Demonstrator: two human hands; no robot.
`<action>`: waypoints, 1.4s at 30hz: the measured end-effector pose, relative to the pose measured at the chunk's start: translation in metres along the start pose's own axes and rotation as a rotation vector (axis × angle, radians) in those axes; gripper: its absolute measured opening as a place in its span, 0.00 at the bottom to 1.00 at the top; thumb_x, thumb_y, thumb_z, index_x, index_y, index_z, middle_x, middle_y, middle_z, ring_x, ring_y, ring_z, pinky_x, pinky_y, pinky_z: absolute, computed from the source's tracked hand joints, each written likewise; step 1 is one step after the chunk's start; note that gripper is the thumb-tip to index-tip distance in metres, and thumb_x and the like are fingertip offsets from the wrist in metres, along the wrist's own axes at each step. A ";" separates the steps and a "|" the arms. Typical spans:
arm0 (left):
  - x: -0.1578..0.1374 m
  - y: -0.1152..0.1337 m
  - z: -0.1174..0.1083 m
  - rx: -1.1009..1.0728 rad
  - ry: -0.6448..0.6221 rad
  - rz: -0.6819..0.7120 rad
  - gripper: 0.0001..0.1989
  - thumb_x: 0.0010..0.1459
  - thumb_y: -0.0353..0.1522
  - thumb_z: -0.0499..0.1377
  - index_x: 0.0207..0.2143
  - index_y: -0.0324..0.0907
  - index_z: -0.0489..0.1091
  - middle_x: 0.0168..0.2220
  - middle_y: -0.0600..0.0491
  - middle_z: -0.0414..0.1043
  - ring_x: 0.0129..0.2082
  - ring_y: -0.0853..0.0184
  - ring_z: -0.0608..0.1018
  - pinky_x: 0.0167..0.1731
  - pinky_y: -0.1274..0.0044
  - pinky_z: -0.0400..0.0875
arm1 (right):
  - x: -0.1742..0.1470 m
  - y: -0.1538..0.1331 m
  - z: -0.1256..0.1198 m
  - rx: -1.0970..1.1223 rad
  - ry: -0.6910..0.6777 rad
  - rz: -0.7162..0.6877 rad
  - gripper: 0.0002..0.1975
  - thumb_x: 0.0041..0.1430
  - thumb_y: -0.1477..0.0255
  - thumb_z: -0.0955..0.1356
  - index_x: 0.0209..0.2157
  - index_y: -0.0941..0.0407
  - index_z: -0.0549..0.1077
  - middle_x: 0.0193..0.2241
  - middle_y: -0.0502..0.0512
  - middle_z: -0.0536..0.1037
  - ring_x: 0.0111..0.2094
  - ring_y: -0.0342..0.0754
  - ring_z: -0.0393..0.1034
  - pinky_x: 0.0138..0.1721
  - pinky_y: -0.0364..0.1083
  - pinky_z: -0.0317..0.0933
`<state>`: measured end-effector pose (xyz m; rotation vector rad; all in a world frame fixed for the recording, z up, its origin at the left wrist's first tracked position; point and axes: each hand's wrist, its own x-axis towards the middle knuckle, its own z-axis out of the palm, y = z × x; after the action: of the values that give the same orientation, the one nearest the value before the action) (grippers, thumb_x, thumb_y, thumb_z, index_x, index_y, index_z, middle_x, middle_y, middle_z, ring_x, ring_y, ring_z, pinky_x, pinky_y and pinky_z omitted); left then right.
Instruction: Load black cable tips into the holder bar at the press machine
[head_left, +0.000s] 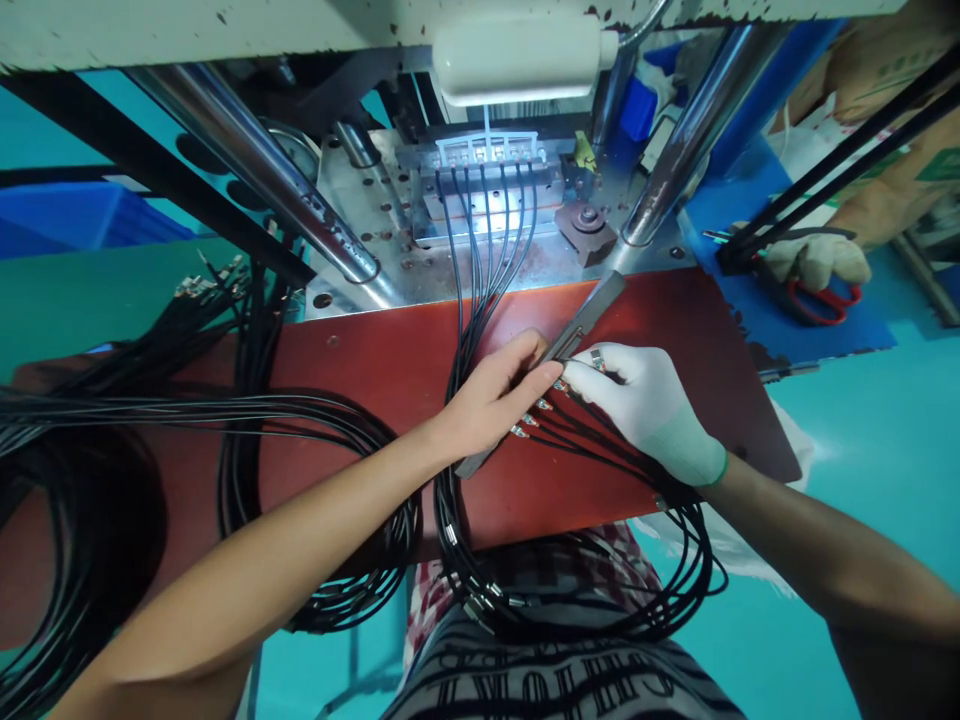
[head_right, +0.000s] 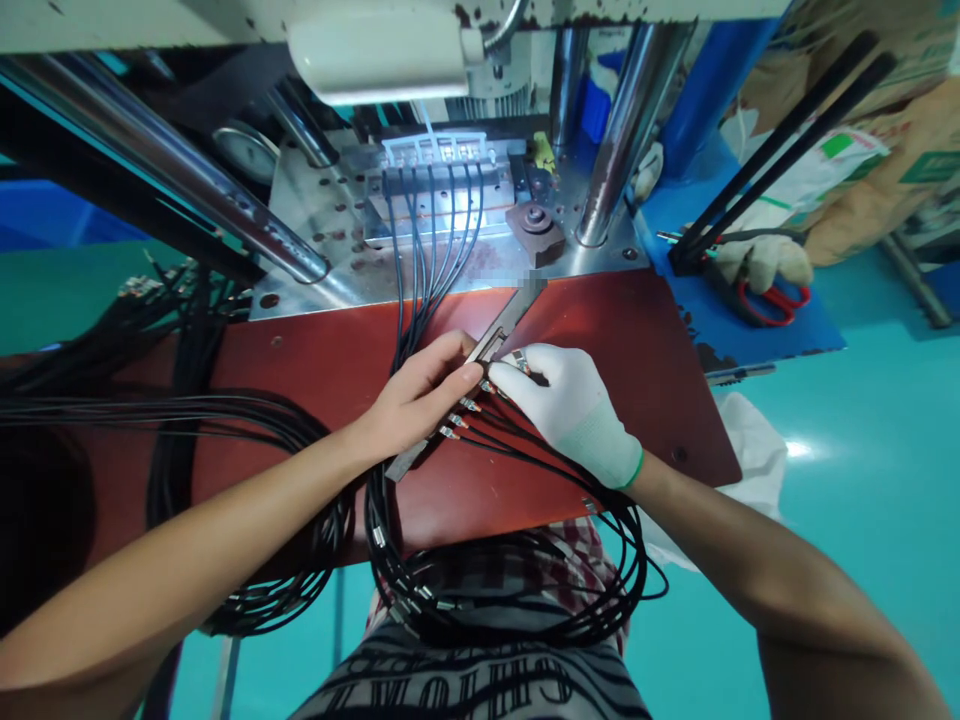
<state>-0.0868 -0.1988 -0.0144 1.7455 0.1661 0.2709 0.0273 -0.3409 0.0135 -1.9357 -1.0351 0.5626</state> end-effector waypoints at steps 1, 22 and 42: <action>0.000 0.000 0.001 0.041 0.001 0.023 0.15 0.65 0.40 0.52 0.29 0.41 0.56 0.27 0.58 0.55 0.27 0.73 0.59 0.28 0.78 0.57 | -0.001 0.001 0.001 -0.007 0.013 -0.005 0.18 0.61 0.68 0.66 0.20 0.59 0.61 0.19 0.46 0.57 0.25 0.38 0.53 0.26 0.39 0.48; 0.005 0.003 -0.005 -0.233 -0.094 -0.187 0.18 0.63 0.44 0.54 0.29 0.39 0.61 0.26 0.58 0.62 0.24 0.76 0.64 0.23 0.82 0.59 | -0.002 0.010 -0.010 0.087 0.073 0.102 0.14 0.63 0.68 0.64 0.25 0.56 0.72 0.19 0.45 0.67 0.25 0.40 0.63 0.31 0.40 0.56; 0.006 0.003 -0.010 -0.270 -0.157 -0.217 0.17 0.62 0.44 0.55 0.30 0.39 0.63 0.26 0.57 0.63 0.25 0.74 0.65 0.24 0.82 0.59 | 0.005 0.011 -0.020 0.250 -0.181 0.128 0.13 0.62 0.67 0.65 0.26 0.59 0.70 0.26 0.49 0.69 0.30 0.43 0.61 0.33 0.41 0.56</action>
<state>-0.0840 -0.1879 -0.0092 1.4597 0.1932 -0.0037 0.0493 -0.3492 0.0149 -1.7610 -0.9068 0.9089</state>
